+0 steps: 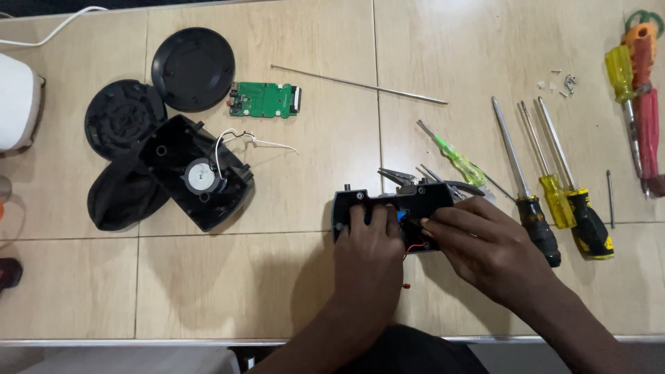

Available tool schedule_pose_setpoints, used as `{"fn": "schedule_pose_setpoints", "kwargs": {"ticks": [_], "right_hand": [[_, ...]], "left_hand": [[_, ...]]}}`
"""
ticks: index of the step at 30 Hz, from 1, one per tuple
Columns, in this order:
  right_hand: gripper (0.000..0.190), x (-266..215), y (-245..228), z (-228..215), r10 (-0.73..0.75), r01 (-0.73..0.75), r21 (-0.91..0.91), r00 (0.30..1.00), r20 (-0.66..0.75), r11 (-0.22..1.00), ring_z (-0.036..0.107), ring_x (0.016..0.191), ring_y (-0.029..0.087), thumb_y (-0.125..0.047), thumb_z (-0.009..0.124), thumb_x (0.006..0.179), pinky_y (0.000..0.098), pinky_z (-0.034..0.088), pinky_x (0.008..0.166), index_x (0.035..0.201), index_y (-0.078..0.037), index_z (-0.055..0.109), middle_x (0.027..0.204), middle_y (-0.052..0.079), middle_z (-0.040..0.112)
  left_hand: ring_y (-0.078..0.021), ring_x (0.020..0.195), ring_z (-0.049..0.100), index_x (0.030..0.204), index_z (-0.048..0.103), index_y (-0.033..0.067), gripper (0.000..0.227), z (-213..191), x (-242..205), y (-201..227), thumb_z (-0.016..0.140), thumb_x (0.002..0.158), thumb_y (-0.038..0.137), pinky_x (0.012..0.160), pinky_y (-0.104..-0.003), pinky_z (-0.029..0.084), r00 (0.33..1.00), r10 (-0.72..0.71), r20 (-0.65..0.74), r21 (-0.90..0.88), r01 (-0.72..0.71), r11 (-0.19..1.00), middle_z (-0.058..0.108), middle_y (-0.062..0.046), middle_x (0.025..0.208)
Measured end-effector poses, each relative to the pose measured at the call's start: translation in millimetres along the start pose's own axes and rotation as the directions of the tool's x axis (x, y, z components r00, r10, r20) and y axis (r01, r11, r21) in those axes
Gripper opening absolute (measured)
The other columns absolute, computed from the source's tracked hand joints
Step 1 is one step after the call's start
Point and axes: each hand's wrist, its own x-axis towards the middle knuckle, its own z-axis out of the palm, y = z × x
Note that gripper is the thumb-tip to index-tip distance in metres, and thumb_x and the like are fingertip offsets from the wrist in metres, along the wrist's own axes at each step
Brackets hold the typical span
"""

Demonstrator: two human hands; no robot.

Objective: Disassembling a small electronic speaker by removing screws and manipulating internal components

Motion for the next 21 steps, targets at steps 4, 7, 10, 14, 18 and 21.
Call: {"fn": "schedule_pose_setpoints", "kwargs": {"ticks": [4, 7, 10, 14, 18, 21], "right_hand": [[0.022, 1.9, -4.0, 1.3, 0.014, -0.014, -0.011, 1.000, -0.003, 1.000, 0.060, 0.087, 0.033, -0.001, 0.070, 0.092, 0.0390, 0.053, 0.074, 0.113, 0.002, 0.072, 0.108, 0.014, 0.069], [0.023, 0.5, -2.9, 3.7, 0.023, -0.023, -0.032, 1.000, -0.007, 0.999, 0.060, 0.086, 0.032, -0.002, 0.070, 0.092, 0.0388, 0.053, 0.073, 0.115, 0.002, 0.072, 0.108, 0.014, 0.068], [0.025, 1.2, -3.7, 4.3, 0.037, -0.036, -0.054, 0.999, 0.016, 0.998, 0.058, 0.086, 0.031, -0.003, 0.069, 0.093, 0.0401, 0.051, 0.072, 0.117, 0.001, 0.071, 0.110, 0.014, 0.069], [0.025, 0.4, -2.2, 5.2, 0.042, -0.039, -0.066, 0.998, 0.039, 0.997, 0.055, 0.084, 0.030, -0.002, 0.070, 0.092, 0.0386, 0.051, 0.071, 0.117, 0.001, 0.071, 0.111, 0.012, 0.069], [0.029, -5.2, 0.0, 8.8, 0.051, -0.047, -0.086, 0.998, 0.043, 0.995, 0.057, 0.086, 0.030, 0.003, 0.068, 0.092, 0.0399, 0.051, 0.071, 0.120, 0.000, 0.070, 0.113, 0.012, 0.068], [0.029, -6.3, 1.6, 11.3, 0.015, -0.010, -0.124, 0.999, 0.034, 0.992, 0.058, 0.086, 0.031, 0.008, 0.065, 0.090, 0.0418, 0.052, 0.073, 0.117, 0.001, 0.070, 0.113, 0.014, 0.067]], "left_hand": [[-0.0304, 0.079, 0.054, 0.090, 0.073, 0.0026, 0.012, -1.0, 0.3, 0.3, 0.072, 0.080, -0.005, 0.049, -0.039, 0.044, 0.995, 0.002, -0.103, -0.057, -0.008, 0.998, 0.059, -0.007, 0.084], [-0.0290, 0.078, 0.054, 0.084, 0.071, 0.0065, 0.009, -1.6, 0.7, 0.8, 0.071, 0.082, -0.003, 0.051, -0.037, 0.042, 0.990, 0.008, -0.138, -0.024, -0.012, 1.000, 0.056, -0.005, 0.079], [-0.0274, 0.078, 0.054, 0.078, 0.069, 0.0093, 0.014, -4.7, 0.4, 1.1, 0.072, 0.082, -0.004, 0.051, -0.035, 0.041, 0.989, 0.014, -0.146, 0.013, -0.012, 1.000, 0.055, -0.004, 0.077], [-0.0281, 0.083, 0.055, 0.080, 0.071, 0.0098, 0.009, -1.2, -2.7, 1.9, 0.079, 0.076, 0.007, 0.054, -0.035, 0.042, 0.997, 0.020, -0.079, 0.038, -0.018, 0.999, 0.057, -0.005, 0.080], [-0.0252, 0.083, 0.054, 0.089, 0.070, 0.0143, 0.007, -2.8, -1.4, 5.8, 0.070, 0.086, 0.007, 0.057, -0.034, 0.044, 1.000, 0.008, -0.003, 0.126, -0.008, 0.992, 0.057, -0.002, 0.081], [-0.0262, 0.092, 0.055, 0.100, 0.073, 0.0144, 0.013, 0.8, -0.1, 8.0, 0.068, 0.088, 0.015, 0.067, -0.035, 0.048, 0.991, -0.013, 0.137, 0.152, -0.008, 0.988, 0.062, -0.004, 0.093]]}}
